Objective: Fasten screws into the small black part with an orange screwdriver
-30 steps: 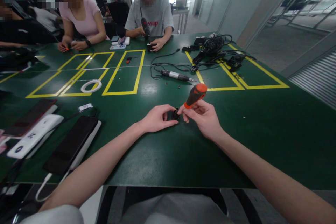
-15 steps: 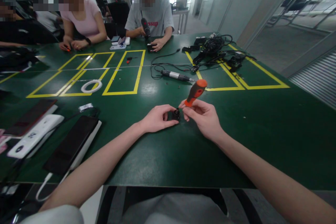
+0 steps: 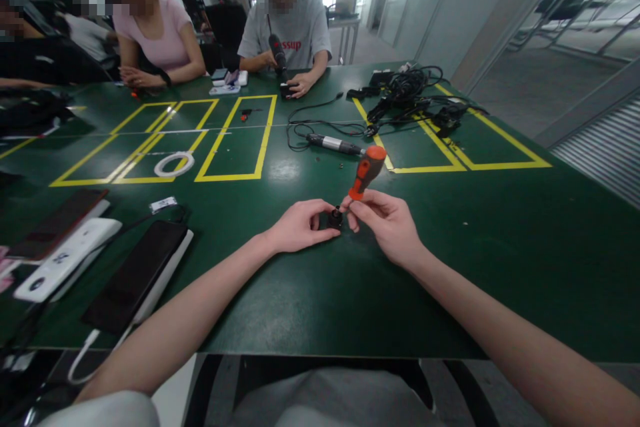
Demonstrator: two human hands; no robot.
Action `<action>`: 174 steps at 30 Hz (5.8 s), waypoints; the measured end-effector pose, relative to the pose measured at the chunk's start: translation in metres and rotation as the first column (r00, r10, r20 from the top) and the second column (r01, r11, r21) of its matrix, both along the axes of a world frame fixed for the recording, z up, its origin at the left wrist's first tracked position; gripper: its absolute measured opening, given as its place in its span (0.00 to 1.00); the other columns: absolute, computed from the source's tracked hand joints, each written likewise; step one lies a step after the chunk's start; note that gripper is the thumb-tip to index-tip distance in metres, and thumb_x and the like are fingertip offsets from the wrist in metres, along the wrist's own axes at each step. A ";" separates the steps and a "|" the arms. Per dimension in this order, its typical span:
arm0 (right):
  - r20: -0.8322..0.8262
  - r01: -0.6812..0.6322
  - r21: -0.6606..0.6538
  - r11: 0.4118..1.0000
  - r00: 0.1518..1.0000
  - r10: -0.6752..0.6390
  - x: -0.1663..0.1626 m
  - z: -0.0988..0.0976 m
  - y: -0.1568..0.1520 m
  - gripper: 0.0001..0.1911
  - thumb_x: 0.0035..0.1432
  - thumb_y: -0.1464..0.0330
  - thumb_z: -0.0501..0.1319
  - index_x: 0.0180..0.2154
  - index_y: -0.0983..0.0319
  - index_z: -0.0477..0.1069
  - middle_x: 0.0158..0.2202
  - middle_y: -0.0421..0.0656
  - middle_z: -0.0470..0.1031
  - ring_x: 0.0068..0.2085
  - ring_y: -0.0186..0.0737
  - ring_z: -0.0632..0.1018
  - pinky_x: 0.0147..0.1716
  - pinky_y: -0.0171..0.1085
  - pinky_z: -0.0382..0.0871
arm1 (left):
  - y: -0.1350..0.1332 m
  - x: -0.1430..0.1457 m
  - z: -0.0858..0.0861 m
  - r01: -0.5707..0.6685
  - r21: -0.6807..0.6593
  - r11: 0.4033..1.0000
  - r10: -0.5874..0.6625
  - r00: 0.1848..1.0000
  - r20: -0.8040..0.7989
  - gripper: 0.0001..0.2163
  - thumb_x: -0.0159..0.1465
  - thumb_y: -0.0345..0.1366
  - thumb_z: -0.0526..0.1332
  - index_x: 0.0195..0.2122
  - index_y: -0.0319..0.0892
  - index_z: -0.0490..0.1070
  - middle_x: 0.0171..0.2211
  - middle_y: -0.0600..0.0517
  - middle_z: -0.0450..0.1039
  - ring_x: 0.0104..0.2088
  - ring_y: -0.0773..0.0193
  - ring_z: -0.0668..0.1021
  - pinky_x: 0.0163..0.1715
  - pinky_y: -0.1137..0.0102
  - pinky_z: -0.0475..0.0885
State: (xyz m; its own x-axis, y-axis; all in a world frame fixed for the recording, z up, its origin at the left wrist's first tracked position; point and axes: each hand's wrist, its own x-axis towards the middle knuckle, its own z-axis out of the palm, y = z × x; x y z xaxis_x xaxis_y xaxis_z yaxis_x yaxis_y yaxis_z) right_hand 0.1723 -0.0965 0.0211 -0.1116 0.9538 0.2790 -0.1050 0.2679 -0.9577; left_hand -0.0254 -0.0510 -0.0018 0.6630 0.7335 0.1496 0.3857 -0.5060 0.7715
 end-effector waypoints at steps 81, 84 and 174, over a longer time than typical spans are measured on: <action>0.077 0.090 0.078 0.993 0.992 -0.096 -0.001 -0.002 -0.004 0.18 0.59 0.51 0.70 0.33 0.60 0.75 0.29 0.42 0.80 0.24 0.34 0.75 0.26 0.36 0.75 | 0.000 0.000 0.000 -0.009 -0.009 1.000 0.008 1.000 -0.015 0.14 0.62 0.41 0.70 0.45 0.39 0.75 0.30 0.56 0.71 0.24 0.71 0.71 0.27 0.75 0.65; 0.071 0.053 0.091 0.994 0.996 -0.059 -0.002 -0.002 -0.005 0.20 0.62 0.49 0.67 0.32 0.60 0.75 0.30 0.43 0.81 0.25 0.34 0.75 0.27 0.37 0.76 | -0.001 0.000 0.001 -0.002 -0.015 1.000 0.002 1.000 -0.006 0.13 0.62 0.41 0.70 0.44 0.40 0.75 0.30 0.56 0.72 0.24 0.71 0.71 0.27 0.74 0.65; 0.006 0.040 0.086 0.995 0.999 -0.040 -0.003 0.001 -0.003 0.21 0.60 0.48 0.68 0.32 0.60 0.76 0.28 0.41 0.79 0.22 0.32 0.74 0.23 0.35 0.74 | 0.000 0.000 -0.002 -0.010 -0.024 1.000 0.010 1.000 -0.005 0.15 0.63 0.41 0.68 0.47 0.38 0.77 0.26 0.58 0.69 0.23 0.72 0.70 0.27 0.75 0.64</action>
